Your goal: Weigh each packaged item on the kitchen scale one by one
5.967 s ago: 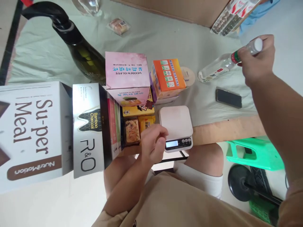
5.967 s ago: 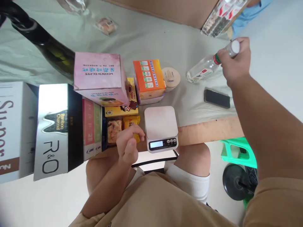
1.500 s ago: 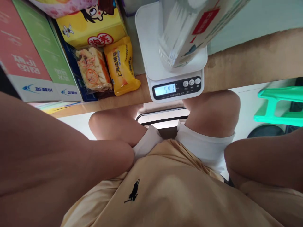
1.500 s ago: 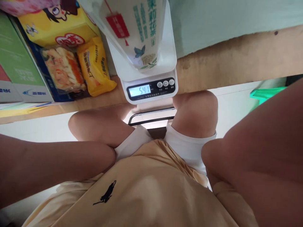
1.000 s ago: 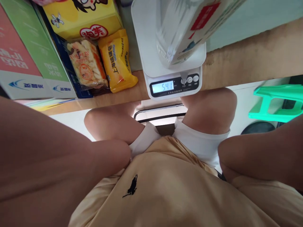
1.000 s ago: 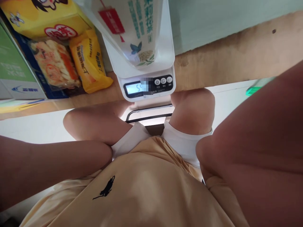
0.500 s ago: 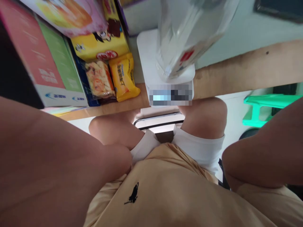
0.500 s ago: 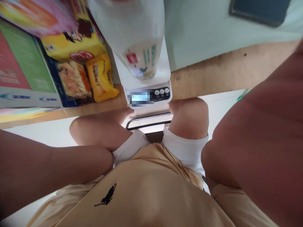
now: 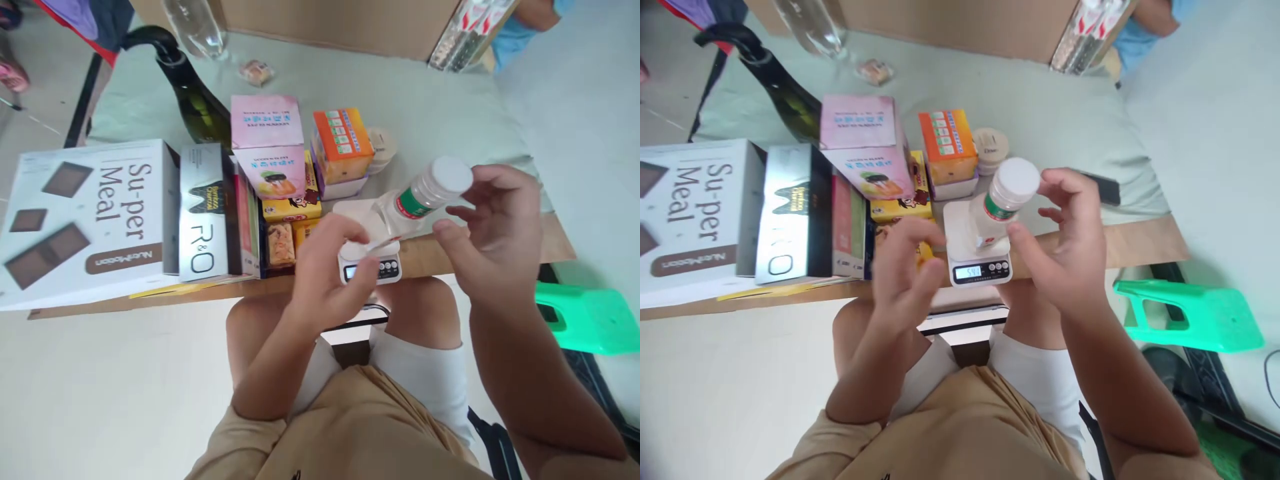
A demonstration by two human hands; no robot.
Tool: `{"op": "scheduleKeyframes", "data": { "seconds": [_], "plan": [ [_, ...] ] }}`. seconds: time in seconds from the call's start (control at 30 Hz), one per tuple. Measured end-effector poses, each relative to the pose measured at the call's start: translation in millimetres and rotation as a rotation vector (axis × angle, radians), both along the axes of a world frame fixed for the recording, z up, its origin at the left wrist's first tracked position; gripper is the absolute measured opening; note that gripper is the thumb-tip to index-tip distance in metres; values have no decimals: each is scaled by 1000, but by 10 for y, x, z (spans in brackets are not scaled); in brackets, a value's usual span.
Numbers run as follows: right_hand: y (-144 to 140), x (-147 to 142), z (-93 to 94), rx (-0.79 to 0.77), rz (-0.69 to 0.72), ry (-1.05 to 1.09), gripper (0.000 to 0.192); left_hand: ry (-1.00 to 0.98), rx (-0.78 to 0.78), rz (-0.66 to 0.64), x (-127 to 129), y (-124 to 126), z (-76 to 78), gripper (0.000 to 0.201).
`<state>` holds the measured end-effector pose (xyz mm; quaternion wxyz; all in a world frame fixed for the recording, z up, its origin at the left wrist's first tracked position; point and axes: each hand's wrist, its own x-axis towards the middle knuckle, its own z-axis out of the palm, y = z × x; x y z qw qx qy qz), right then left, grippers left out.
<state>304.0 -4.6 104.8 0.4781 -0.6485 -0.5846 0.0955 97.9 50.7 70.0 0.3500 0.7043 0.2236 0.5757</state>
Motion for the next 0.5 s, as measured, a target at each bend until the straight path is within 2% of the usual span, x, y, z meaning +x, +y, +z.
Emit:
{"op": "scheduleKeyframes", "data": {
  "seconds": [0.07,0.13,0.3,0.4,0.5],
  "plan": [
    [70,-51,-33,-38,6,42,58,69,-22,-4,73,24,-127,24],
    [128,-79,-100,-69,-6,104,54,93,-40,-49,89,15,-227,30],
    [227,-103,-205,-90,-141,98,45,31,-121,-133,-36,-8,-307,13],
    [282,-116,-145,-80,-229,101,45,-38,-164,-136,-90,23,-305,19],
    [334,-123,28,-103,-225,23,38,-120,-216,-115,-117,76,-329,26]
  ]
}}
